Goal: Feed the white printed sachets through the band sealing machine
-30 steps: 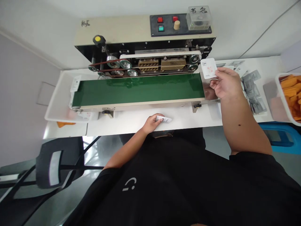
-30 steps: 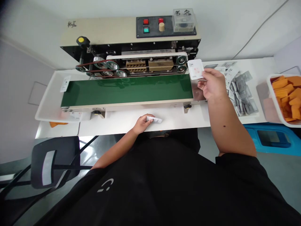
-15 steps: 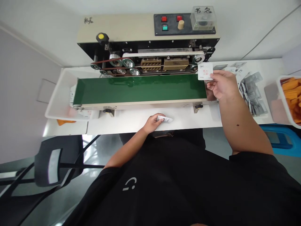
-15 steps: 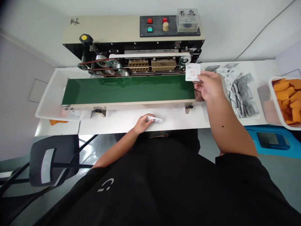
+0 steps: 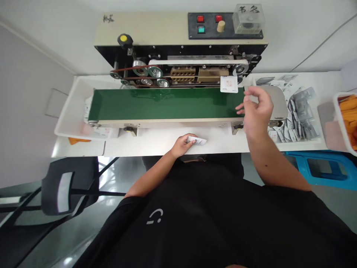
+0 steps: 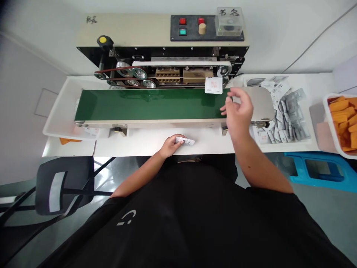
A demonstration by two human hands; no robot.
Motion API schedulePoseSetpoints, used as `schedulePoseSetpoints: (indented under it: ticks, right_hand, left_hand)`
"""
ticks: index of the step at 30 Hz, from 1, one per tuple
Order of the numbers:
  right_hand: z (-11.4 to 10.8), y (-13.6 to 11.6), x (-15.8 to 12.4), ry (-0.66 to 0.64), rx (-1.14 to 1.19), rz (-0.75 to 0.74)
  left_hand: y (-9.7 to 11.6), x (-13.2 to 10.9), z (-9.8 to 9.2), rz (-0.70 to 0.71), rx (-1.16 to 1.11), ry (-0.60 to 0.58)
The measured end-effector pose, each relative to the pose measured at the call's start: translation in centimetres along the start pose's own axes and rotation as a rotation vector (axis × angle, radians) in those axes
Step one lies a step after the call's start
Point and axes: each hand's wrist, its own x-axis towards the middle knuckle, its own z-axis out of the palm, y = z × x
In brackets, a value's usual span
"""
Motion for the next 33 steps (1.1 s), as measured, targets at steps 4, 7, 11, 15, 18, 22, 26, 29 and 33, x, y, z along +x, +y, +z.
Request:
schedulePoseSetpoints:
  ticks: [4, 7, 11, 15, 18, 22, 26, 29, 33]
  right_hand:
    - [0.6, 2.0, -7.6, -0.295, -0.094, -0.125]
    - [1.6, 4.8, -10.8, -0.501, -0.158, 0.034]
    - [2.8, 8.2, -11.9, -0.581, -0.147, 0.288]
    - [3.9, 9.8, -11.9, -0.647, -0.03, 0.393]
    - [4.4, 10.2, -11.9, -0.626, 0.019, 0.456]
    - [4.4, 9.9, -11.5, -0.778, -0.061, 0.433]
    - [3.6, 8.4, -10.6, -0.831, -0.278, 0.24]
    - [2.1, 6.3, -9.0, -0.83, -0.326, 0.213]
    - [-1.1, 3.4, -4.9, -0.554, 0.0, 0.3]
  left_hand:
    - [-0.3, -0.1, 0.1, -0.027, -0.117, -0.048]
    - [-0.4, -0.1, 0.1, -0.033, -0.163, -0.065]
    - [-0.5, 0.1, 0.2, -0.042, -0.228, -0.026]
    - [-0.9, 0.3, 0.3, -0.069, -0.307, 0.004]
    - [-1.2, 0.5, 0.3, -0.081, -0.341, 0.074]
    - [-1.4, 0.6, 0.0, -0.085, -0.285, 0.078]
    - [-1.3, 0.6, -0.2, -0.043, -0.192, -0.023]
    - [-1.1, 0.6, -0.2, -0.019, -0.241, -0.068]
    - [-0.9, 0.6, -0.3, -0.005, -0.317, -0.082]
